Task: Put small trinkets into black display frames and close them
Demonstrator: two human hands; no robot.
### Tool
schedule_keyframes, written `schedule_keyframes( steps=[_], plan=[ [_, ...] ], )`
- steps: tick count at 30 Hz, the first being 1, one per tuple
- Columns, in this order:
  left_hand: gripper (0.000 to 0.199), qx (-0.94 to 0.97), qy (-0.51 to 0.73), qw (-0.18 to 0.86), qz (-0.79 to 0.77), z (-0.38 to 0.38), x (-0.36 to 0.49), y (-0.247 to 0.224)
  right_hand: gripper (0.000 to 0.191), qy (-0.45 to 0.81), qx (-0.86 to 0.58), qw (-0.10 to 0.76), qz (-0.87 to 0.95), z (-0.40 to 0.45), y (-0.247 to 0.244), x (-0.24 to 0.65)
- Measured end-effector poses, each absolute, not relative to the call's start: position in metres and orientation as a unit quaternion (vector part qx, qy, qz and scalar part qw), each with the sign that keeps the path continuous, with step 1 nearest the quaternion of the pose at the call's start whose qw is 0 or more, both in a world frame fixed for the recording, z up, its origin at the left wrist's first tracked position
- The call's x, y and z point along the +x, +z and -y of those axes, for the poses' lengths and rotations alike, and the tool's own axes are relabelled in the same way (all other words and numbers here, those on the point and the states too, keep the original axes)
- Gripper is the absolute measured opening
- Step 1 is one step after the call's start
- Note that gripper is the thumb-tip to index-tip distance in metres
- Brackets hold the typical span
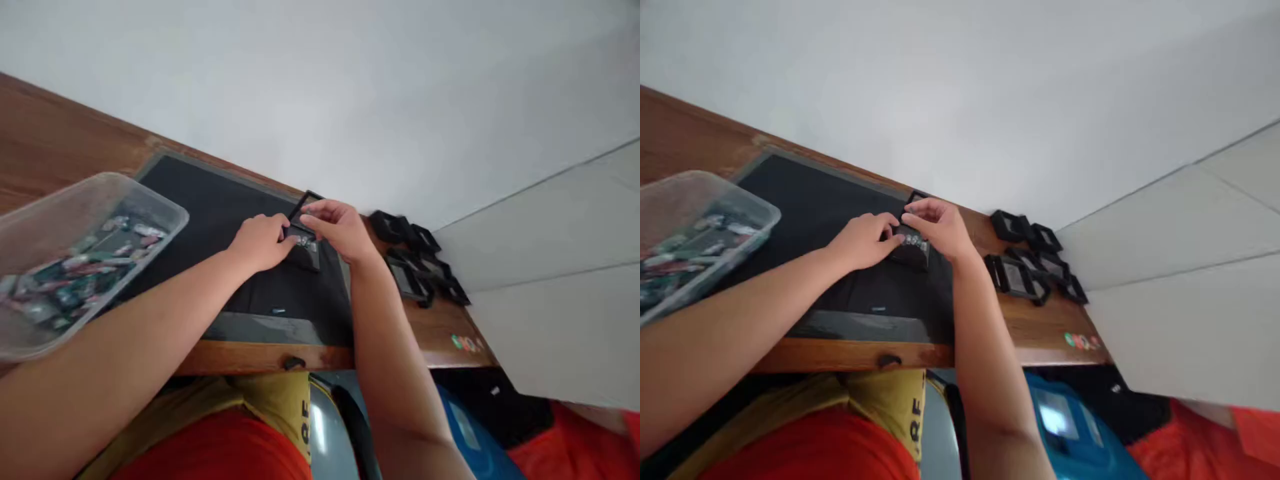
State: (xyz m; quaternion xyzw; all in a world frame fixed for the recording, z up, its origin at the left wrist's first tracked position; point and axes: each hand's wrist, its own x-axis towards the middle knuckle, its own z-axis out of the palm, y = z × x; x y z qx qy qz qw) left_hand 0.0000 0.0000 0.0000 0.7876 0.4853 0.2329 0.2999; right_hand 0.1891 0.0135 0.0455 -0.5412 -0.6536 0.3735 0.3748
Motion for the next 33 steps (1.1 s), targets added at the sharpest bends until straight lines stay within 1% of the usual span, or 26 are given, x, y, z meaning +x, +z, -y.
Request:
schedule_keyframes(
  steps=[5, 11, 16, 23, 28, 33],
  plan=[
    [0.04, 0.791, 0.247, 0.287, -0.481, -0.006, -0.002, -0.013, 0.032, 0.408, -0.573, 0.318, 0.635, -0.005, 0.032, 0.2],
    [0.043, 0.761, 0.31, 0.32, -0.472, -0.005, -0.007, -0.02, 0.019, 0.466, -0.555, 0.304, 0.618, -0.001, 0.036, 0.197],
    [0.044, 0.745, 0.376, 0.309, -0.455, -0.001, -0.01, -0.016, 0.019, 0.505, -0.524, 0.302, 0.616, 0.001, 0.039, 0.201],
    [0.042, 0.765, 0.429, 0.279, -0.391, 0.003, -0.011, -0.011, 0.015, 0.561, -0.498, 0.275, 0.602, 0.001, 0.041, 0.206],
    [0.036, 0.777, 0.437, 0.266, -0.366, 0.003, -0.011, -0.011, 0.022, 0.562, -0.519, 0.249, 0.593, 0.002, 0.044, 0.204],
    [0.028, 0.793, 0.423, 0.253, -0.357, 0.003, -0.011, -0.012, 0.02, 0.538, -0.532, 0.215, 0.618, 0.006, 0.049, 0.204]
  ],
)
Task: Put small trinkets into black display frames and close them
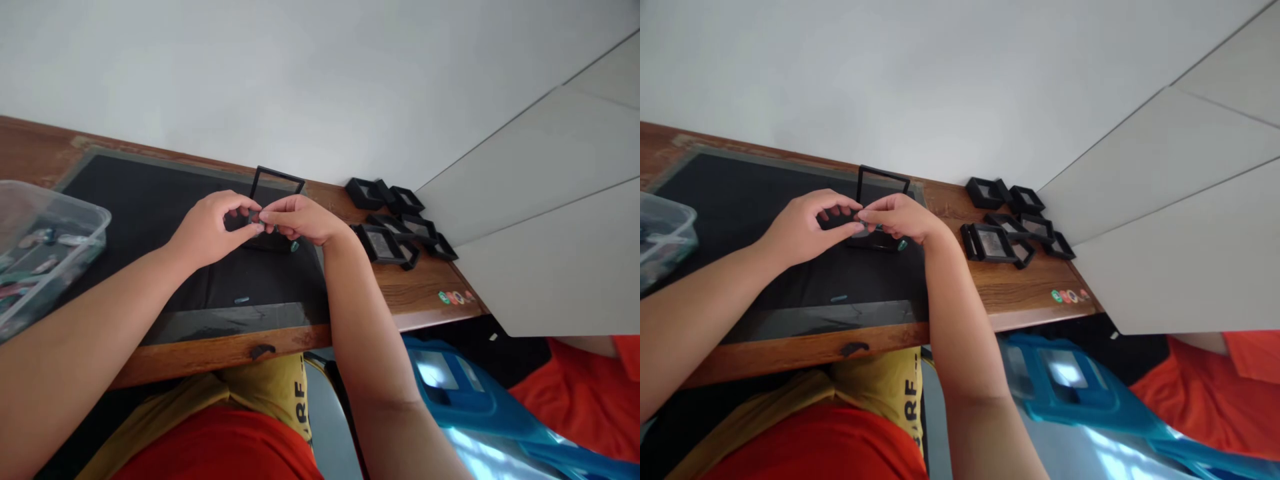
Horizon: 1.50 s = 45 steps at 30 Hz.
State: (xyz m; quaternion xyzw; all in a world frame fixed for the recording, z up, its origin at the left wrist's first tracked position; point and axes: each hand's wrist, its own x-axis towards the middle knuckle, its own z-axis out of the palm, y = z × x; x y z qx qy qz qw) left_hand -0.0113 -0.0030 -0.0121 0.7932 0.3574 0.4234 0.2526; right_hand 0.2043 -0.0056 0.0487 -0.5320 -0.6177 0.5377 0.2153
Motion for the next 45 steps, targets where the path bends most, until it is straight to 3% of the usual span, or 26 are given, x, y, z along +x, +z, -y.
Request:
schedule_keyframes(
  steps=[19, 24, 31, 33, 37, 45],
  plan=[
    [0.032, 0.799, 0.39, 0.258, -0.379, 0.007, -0.015, -0.008, 0.013, 0.57, -0.529, 0.169, 0.606, 0.009, 0.056, 0.208],
    [0.033, 0.776, 0.401, 0.244, -0.422, 0.004, -0.019, -0.007, 0.022, 0.517, -0.575, 0.127, 0.621, 0.016, 0.067, 0.217],
    [0.03, 0.81, 0.365, 0.218, -0.405, 0.003, -0.022, -0.013, 0.013, 0.409, -0.666, 0.125, 0.611, 0.029, 0.086, 0.24],
    [0.029, 0.814, 0.352, 0.216, -0.408, 0.003, -0.024, -0.015, 0.01, 0.362, -0.689, 0.092, 0.622, 0.029, 0.084, 0.244],
    [0.03, 0.818, 0.321, 0.222, -0.423, 0.004, -0.028, -0.021, 0.025, 0.267, -0.719, -0.02, 0.642, 0.025, 0.078, 0.243],
    [0.039, 0.8, 0.271, 0.284, -0.453, -0.006, -0.029, -0.03, 0.024, 0.24, -0.714, -0.084, 0.652, 0.026, 0.074, 0.23]
  ],
)
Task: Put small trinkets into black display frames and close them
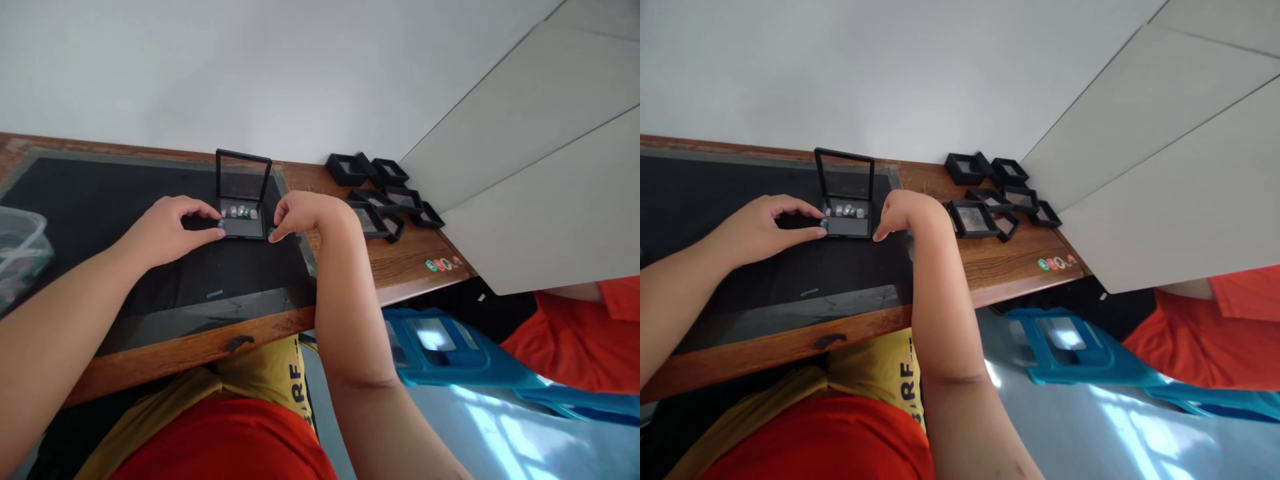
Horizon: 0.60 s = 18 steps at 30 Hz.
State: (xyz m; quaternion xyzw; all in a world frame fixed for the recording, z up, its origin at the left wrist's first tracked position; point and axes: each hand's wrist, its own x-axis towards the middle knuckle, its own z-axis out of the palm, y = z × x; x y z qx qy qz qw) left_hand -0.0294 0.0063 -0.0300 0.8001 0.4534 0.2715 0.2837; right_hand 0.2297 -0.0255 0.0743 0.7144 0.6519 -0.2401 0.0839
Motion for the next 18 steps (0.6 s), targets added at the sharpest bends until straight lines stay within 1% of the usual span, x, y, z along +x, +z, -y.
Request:
schedule_keyframes(
  steps=[8, 15, 18],
  plan=[
    [0.044, 0.79, 0.259, 0.293, -0.472, -0.007, -0.027, -0.027, 0.019, -0.211, 0.718, 0.086, -0.657, 0.026, 0.073, 0.22],
    [0.039, 0.804, 0.284, 0.27, -0.448, -0.01, -0.029, -0.035, 0.018, -0.219, 0.72, 0.074, -0.655, 0.029, 0.072, 0.212],
    [0.038, 0.802, 0.277, 0.273, -0.454, -0.011, -0.03, -0.034, 0.017, -0.23, 0.722, 0.069, -0.649, 0.03, 0.072, 0.212]
  ],
)
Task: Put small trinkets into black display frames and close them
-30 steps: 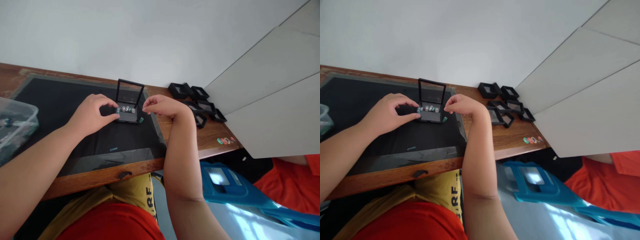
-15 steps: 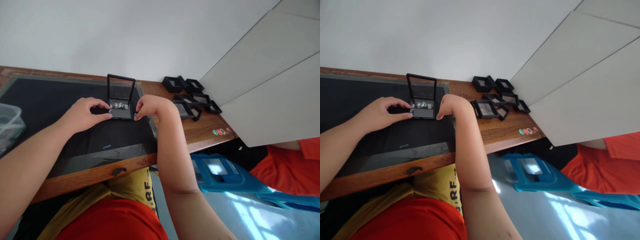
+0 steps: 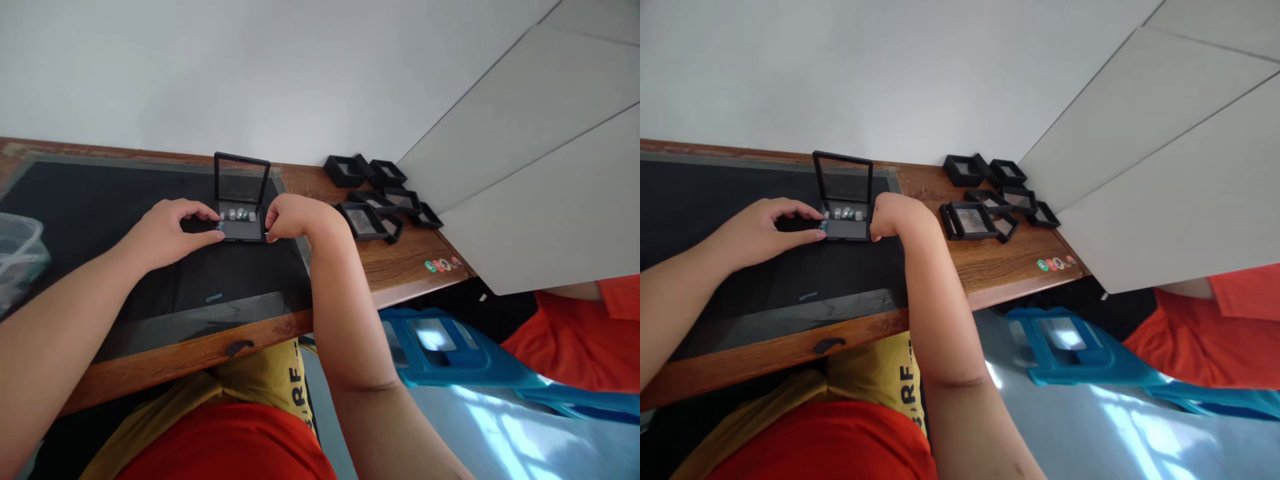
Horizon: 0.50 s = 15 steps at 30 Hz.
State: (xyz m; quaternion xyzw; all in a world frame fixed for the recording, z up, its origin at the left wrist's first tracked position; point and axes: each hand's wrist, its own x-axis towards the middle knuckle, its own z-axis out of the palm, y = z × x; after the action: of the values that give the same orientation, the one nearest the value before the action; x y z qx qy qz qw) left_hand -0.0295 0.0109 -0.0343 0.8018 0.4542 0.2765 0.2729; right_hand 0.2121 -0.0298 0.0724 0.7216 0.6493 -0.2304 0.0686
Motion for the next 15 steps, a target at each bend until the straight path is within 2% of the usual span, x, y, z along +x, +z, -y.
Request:
schedule_keyframes(
  steps=[9, 15],
  plan=[
    [0.043, 0.799, 0.26, 0.282, -0.464, -0.0091, -0.0294, -0.0285, 0.008, -0.215, 0.72, 0.075, -0.656, 0.0306, 0.0746, 0.2176],
    [0.043, 0.799, 0.257, 0.28, -0.466, -0.0096, -0.0302, -0.0313, 0.012, -0.235, 0.705, 0.07, -0.665, 0.0318, 0.076, 0.2197]
  ],
)
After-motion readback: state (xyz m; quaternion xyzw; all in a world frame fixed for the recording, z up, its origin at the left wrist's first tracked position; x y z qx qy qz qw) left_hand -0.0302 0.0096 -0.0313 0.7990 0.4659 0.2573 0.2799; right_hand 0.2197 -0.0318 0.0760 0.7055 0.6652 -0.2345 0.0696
